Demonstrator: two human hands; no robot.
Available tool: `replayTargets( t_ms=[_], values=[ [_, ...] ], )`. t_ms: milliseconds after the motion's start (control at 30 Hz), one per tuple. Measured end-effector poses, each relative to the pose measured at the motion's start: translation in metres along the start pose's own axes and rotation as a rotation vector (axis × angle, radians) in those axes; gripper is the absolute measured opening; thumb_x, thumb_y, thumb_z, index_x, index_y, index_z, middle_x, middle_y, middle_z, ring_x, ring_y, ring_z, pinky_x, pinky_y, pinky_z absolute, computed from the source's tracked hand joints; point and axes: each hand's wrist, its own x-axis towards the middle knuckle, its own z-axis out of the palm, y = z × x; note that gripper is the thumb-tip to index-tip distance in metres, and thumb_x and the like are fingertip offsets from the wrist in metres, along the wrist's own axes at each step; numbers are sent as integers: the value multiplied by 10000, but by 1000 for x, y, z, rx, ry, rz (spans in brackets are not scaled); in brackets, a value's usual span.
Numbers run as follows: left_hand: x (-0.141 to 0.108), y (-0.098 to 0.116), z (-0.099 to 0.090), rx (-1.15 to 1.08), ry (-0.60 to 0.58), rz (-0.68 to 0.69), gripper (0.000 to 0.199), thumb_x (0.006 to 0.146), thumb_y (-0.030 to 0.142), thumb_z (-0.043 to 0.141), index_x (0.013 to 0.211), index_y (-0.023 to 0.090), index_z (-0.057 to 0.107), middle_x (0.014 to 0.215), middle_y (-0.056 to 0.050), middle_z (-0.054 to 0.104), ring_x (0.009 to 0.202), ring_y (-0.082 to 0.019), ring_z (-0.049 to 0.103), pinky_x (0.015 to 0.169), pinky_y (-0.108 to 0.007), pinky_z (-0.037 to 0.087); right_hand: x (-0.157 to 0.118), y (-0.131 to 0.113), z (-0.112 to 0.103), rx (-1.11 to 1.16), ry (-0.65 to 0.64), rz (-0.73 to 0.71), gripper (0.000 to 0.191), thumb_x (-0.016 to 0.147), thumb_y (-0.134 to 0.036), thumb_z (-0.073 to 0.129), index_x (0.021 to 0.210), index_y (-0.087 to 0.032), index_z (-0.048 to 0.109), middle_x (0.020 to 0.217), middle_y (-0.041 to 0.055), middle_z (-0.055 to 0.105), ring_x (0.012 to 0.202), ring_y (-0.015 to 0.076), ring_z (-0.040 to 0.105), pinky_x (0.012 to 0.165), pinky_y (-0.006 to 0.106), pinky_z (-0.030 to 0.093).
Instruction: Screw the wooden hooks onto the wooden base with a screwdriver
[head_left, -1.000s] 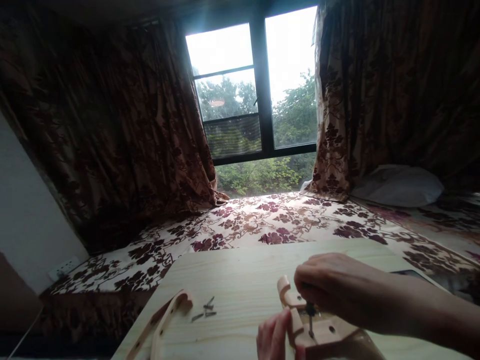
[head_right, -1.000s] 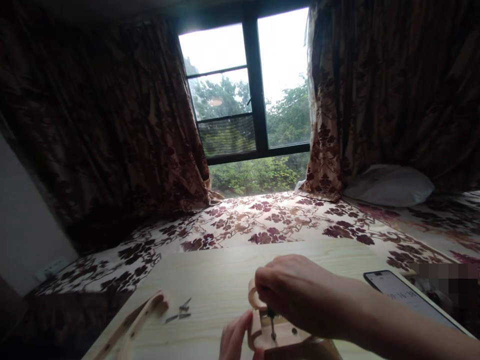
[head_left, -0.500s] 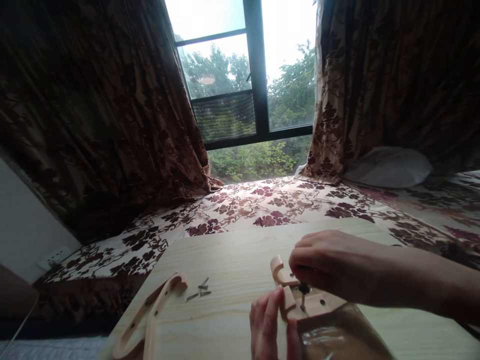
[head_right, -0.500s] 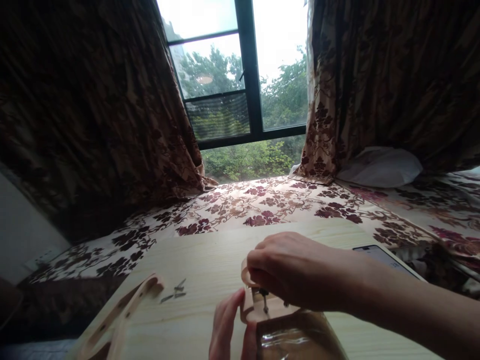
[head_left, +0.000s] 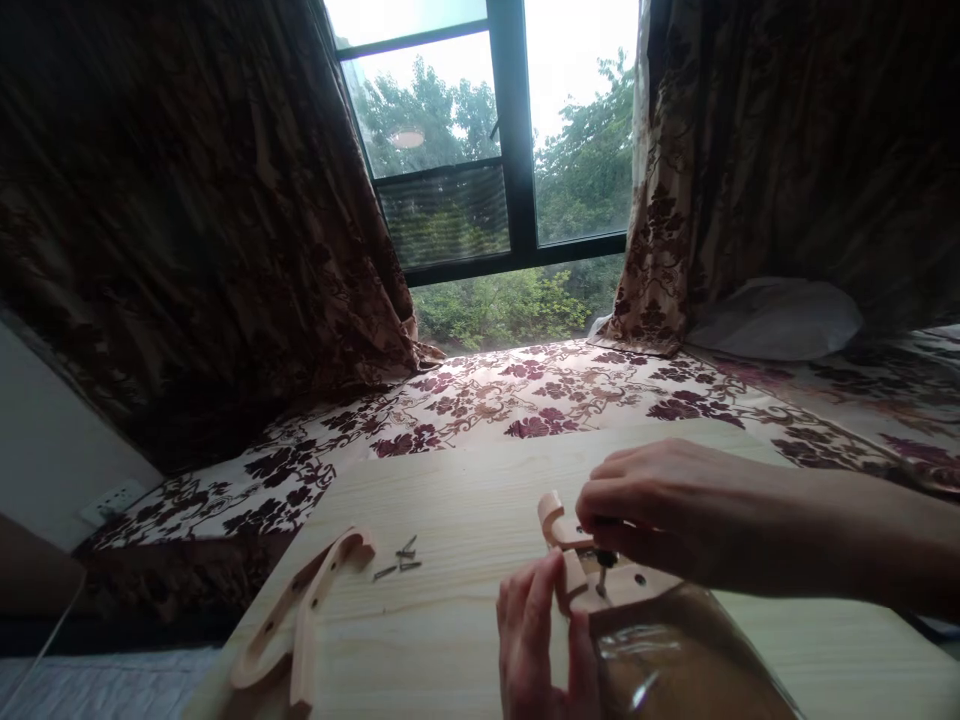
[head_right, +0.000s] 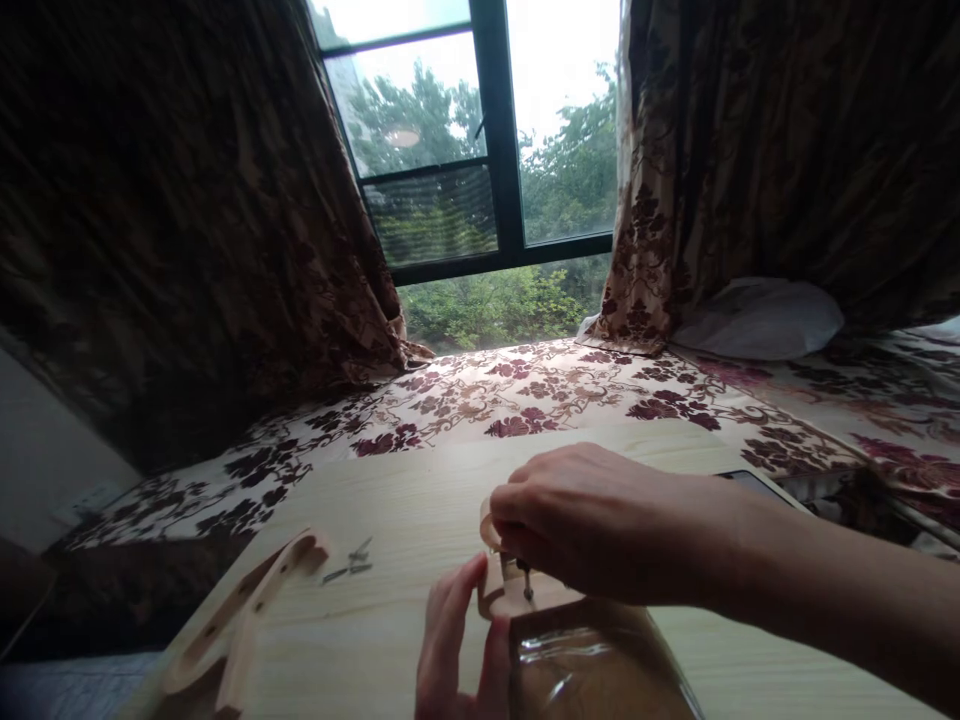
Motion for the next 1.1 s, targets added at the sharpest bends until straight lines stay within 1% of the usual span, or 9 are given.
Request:
replayTargets(
  t_ms=[133, 267, 367, 533, 633, 733, 833, 1000, 1100],
  values=[
    [1, 1, -2, -11, -31, -7, 388, 887, 69, 473, 1251, 180, 545, 1108, -82, 582, 1013, -205, 548, 850, -344, 459, 0, 2, 8, -34, -11, 26, 227, 967, -239, 438, 753, -216, 512, 678, -12, 585, 592, 130, 453, 546, 247, 282],
    [0, 0, -1, 10, -18, -7, 390, 884, 68, 469, 1245, 191, 548, 1107, -75, 583, 1015, -201, 550, 861, -334, 447, 8, 5, 21, -99, 55, 127, 269, 973, -276, 404, 729, -206, 494, 611, -6, 583, 505, 124, 400, 501, 268, 232],
    [0, -3, 0, 21, -3, 21, 377, 893, 94, 466, 1249, 186, 546, 1107, -82, 588, 1003, -206, 561, 847, -335, 450, 9, 4, 21, -117, 80, 188, 302, 970, -300, 396, 698, -203, 485, 577, -2, 582, 482, 123, 388, 488, 275, 213],
    [0, -8, 1, 122, 21, 62, 367, 884, 108, 486, 1226, 219, 561, 1062, -63, 617, 955, -192, 579, 795, -310, 459, -13, 11, 10, -89, 139, 276, 350, 991, -372, 374, 691, -211, 455, 609, -17, 564, 527, 122, 438, 510, 264, 251],
    [0, -9, 1, 134, 20, 64, 363, 890, 126, 471, 1230, 220, 553, 1055, -66, 619, 955, -195, 582, 804, -317, 461, -31, 19, 10, -105, 143, 318, 361, 1000, -405, 358, 702, -220, 447, 614, -32, 537, 534, 122, 429, 513, 262, 257],
    [-1, -9, 2, 165, 27, 50, 336, 890, 139, 475, 1201, 226, 568, 1026, -63, 622, 923, -189, 589, 784, -309, 461, -39, 26, 15, -88, 115, 310, 350, 1004, -391, 358, 709, -223, 443, 606, -42, 519, 525, 117, 412, 509, 262, 251],
    [-1, -11, 4, 204, 45, 45, 312, 889, 151, 481, 1173, 231, 582, 994, -60, 626, 890, -186, 594, 764, -305, 462, -35, 26, 17, -58, 114, 265, 328, 1004, -367, 367, 724, -223, 459, 617, -42, 529, 535, 116, 416, 514, 263, 253],
    [-3, -11, 8, 218, 105, 45, 312, 901, 174, 455, 1181, 231, 583, 957, -64, 629, 849, -192, 598, 724, -310, 466, -19, 13, 14, 63, 88, 160, 274, 996, -330, 409, 747, -225, 450, 652, -52, 542, 547, 100, 418, 510, 239, 265],
    [-5, -10, 9, 178, 107, 27, 304, 920, 200, 448, 1194, 212, 579, 988, -81, 622, 879, -202, 592, 729, -319, 470, -11, 5, 13, 98, 90, 131, 288, 995, -323, 427, 725, -221, 427, 630, -63, 512, 539, 91, 402, 504, 224, 262]
  ],
)
